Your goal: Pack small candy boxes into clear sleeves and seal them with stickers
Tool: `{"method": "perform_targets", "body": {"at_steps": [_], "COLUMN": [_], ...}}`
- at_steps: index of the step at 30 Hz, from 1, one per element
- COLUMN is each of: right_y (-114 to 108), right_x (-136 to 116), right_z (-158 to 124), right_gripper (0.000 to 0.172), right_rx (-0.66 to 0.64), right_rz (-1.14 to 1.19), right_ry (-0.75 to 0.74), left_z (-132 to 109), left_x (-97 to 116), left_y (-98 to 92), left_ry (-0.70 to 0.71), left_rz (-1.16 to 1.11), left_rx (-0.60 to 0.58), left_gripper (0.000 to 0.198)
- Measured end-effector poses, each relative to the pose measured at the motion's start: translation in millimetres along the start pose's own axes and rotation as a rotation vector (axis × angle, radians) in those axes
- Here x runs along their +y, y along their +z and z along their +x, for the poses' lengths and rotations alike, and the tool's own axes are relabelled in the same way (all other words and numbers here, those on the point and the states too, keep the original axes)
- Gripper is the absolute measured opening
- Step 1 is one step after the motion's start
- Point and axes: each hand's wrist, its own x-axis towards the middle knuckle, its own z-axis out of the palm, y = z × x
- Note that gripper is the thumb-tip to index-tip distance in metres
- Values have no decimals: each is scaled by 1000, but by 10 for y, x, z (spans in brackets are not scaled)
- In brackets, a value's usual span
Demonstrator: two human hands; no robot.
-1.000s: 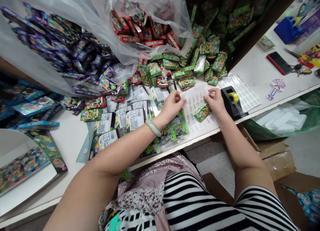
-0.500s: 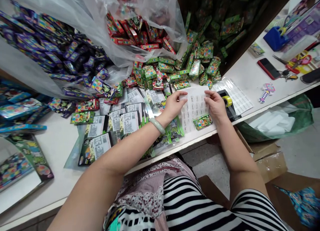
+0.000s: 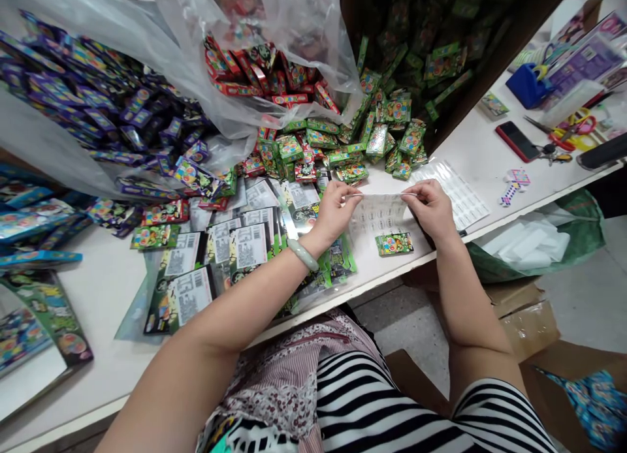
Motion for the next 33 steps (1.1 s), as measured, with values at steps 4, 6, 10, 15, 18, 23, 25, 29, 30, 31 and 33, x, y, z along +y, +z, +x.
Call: {"method": "perform_targets", "body": {"at_steps": [4, 6, 10, 15, 18, 23, 25, 29, 30, 31, 33], "right_y": [75, 124, 165, 116, 95, 75, 61, 33, 28, 25, 24], "right_x": [47, 45, -72, -338, -453, -572, -625, -721, -737, -749, -762], "right_z": [88, 110, 88, 9, -29, -111, -148, -199, -206, -210, -216], "right_gripper": [23, 27, 30, 30, 28, 24, 23, 27, 27, 27, 28], "right_rx": [-80, -98, -73, -65, -37, -11, -14, -40, -52, -82, -188], "right_rz": [242, 323, 353, 311, 345, 381, 346, 315, 331, 353, 386], "right_ry": [113, 168, 166, 148, 149, 101, 97, 97, 92, 89, 92], "left_z": [20, 22, 22, 28, 5, -65, -89, -127, -137, -147, -169], "left_x": [19, 28, 71, 160, 226, 349, 394, 468, 482, 494, 511], "left_y": [-16, -26, -72, -148, -204, -346, -397, -470, -486, -503, -542], "left_ry": [-49, -165, -249, -251, -252, -193, -180, -200, -212, -222, -226], "left_rz": [-225, -404, -527, -557, -586, -567, -557, -589, -605, -619, -632], "left_rx": [-65, -113, -115, -44, -62, -93, -104, -109, -110, -105, -87], "left_gripper": [12, 25, 32, 29, 31, 28, 26, 22, 22, 22, 22]}}
